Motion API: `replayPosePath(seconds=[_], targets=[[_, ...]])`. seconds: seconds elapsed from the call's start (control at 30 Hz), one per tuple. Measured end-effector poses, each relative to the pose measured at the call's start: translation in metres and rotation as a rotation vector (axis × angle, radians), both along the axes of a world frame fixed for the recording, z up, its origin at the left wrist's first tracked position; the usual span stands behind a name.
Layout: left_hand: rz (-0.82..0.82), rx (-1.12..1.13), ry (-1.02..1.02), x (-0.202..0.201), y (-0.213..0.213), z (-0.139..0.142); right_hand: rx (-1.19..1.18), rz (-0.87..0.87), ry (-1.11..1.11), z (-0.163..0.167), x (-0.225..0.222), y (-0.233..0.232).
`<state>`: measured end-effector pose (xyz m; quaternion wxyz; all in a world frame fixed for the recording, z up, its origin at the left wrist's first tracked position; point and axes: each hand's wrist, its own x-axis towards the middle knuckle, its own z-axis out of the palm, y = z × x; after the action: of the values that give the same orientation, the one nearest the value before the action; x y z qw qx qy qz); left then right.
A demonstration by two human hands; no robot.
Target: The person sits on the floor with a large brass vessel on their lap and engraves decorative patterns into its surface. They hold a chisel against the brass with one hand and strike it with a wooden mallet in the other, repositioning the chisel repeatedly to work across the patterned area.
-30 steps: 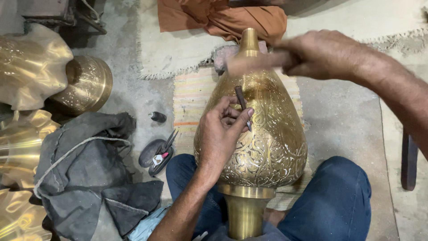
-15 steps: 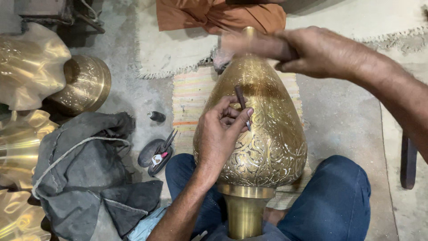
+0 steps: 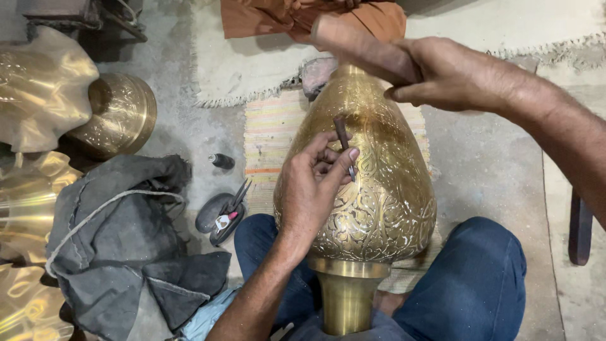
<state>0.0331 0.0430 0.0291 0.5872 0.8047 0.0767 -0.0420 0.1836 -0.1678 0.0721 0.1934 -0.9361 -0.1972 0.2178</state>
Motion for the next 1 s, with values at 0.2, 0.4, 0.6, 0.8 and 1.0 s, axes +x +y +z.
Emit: replayPosePath(seconds=[0.2, 0.4, 0.6, 0.8, 1.0], targets=[[-0.008, -0.046, -0.005, 0.002, 0.000, 0.001, 0.360, 0.300, 0.016, 0.002, 0.011, -0.010], [0.015, -0.034, 0.026, 0.004, 0.000, 0.003, -0.235, 0.184, -0.100, -0.005, 0.014, -0.012], [0.011, 0.053, 0.038, 0.002, -0.001, 0.004, -0.372, 0.294, -0.144, -0.007, 0.010, -0.009], [0.008, 0.061, -0.010, -0.001, -0.002, 0.000, -0.419, 0.291, -0.222, 0.004, 0.004, -0.005], [0.015, 0.066, -0.026, -0.001, -0.002, -0.003, 0.170, -0.019, 0.075, 0.010, 0.007, -0.002]])
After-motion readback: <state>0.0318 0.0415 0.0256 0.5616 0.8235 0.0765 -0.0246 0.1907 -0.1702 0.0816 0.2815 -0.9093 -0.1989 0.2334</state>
